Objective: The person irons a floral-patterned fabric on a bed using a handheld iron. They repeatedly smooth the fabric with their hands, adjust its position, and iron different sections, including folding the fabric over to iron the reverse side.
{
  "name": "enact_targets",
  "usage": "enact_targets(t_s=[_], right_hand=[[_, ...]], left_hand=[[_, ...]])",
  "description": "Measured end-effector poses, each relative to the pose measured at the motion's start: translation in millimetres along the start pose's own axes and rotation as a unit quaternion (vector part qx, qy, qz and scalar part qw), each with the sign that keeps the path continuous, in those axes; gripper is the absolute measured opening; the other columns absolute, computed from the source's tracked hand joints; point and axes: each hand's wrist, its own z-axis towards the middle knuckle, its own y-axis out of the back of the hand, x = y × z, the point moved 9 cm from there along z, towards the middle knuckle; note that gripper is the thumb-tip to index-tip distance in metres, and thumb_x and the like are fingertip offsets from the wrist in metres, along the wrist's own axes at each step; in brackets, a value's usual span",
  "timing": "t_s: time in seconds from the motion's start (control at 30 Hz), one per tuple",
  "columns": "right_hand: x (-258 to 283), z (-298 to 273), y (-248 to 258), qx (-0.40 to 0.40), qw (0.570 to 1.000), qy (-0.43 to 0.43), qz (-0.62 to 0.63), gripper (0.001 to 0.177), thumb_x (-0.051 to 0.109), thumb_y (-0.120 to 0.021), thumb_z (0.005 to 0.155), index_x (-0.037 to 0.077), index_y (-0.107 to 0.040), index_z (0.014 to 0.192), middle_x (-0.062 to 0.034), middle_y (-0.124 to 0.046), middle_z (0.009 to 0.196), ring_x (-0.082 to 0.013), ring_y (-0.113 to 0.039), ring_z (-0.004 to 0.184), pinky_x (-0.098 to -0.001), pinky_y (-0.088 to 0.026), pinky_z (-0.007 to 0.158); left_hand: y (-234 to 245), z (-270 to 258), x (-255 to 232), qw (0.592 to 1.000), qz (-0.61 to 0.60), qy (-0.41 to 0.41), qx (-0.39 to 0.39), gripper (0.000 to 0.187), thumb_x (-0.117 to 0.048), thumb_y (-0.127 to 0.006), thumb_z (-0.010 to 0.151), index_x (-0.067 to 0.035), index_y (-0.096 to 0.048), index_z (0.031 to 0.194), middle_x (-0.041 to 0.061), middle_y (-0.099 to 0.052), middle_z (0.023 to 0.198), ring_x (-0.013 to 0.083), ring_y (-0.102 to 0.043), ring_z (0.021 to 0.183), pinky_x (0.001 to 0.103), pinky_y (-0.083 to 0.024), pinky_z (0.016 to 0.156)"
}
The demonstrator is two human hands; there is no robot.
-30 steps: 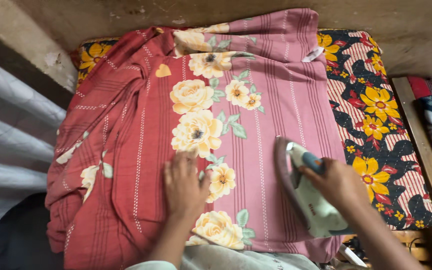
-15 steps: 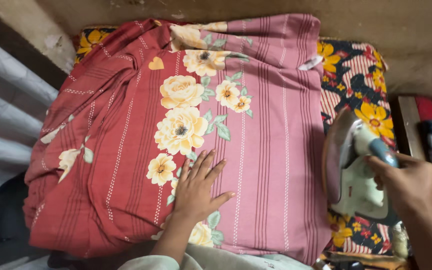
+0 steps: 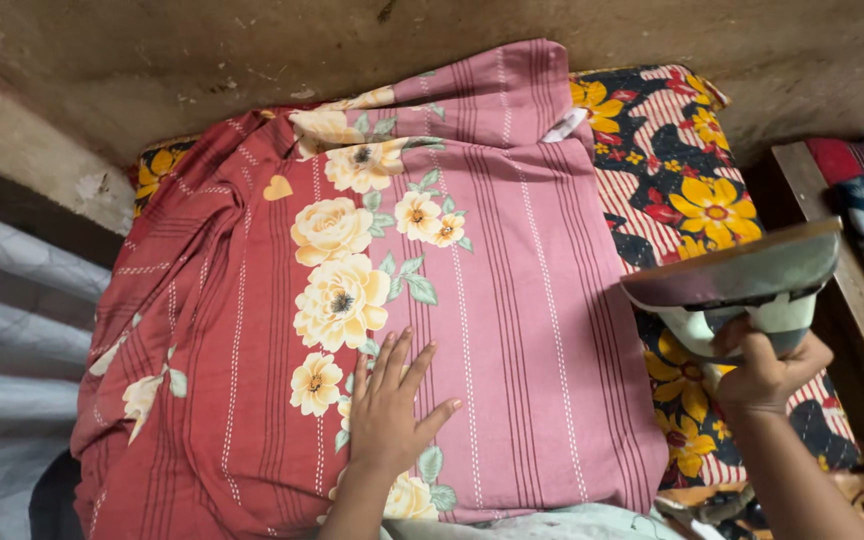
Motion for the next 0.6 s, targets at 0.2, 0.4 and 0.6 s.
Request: enact_targets(t_s=[0.2, 0.4, 0.6], right_hand=[[7.4, -8.8, 2.8, -0.026, 0.999, -0.025, 0.013, 0.017, 0.008, -0.059, 0.099, -0.008, -0.059, 0.092, -0.0119, -0.060, 0.076, -0.0207, -0.059, 0.063, -0.0333, -0.051, 0.064], [7.6, -14.0, 2.4, -0.016, 1.000, -0.011, 0.002, 0.014, 0.007, -0.059, 0.099, -0.007, -0.059, 0.097, -0.0114, -0.061, 0.083, -0.0207, -0.061, 0.069, -0.0347, -0.053, 0.069], [5.0, -16.2, 7.1, -0.013, 1.000, 0.007, 0.001, 0.013, 0.007, -0.059, 0.105, -0.004, -0.056, 0.098, -0.0103, -0.064, 0.091, -0.0177, -0.060, 0.078, -0.0344, -0.056, 0.079]], left_hand=[[-5.3, -1.1, 3.1, 1.000, -0.009, 0.020, 0.021, 0.081, -0.062, -0.069, 0.081, -0.025, -0.046, 0.150, 0.006, -0.032, 0.161, 0.0248, -0.023, 0.151, 0.054, -0.009, 0.121], [-9.7, -2.7, 6.3, 0.999, -0.013, 0.032, 0.040, 0.082, -0.062, -0.068, 0.082, -0.025, -0.044, 0.151, 0.006, -0.030, 0.162, 0.0258, -0.021, 0.151, 0.055, -0.009, 0.120], [-4.8, -15.9, 10.2, 0.999, -0.032, 0.004, 0.008, 0.071, -0.057, -0.063, 0.090, -0.022, -0.048, 0.150, 0.007, -0.034, 0.163, 0.0271, -0.025, 0.152, 0.053, -0.014, 0.121]])
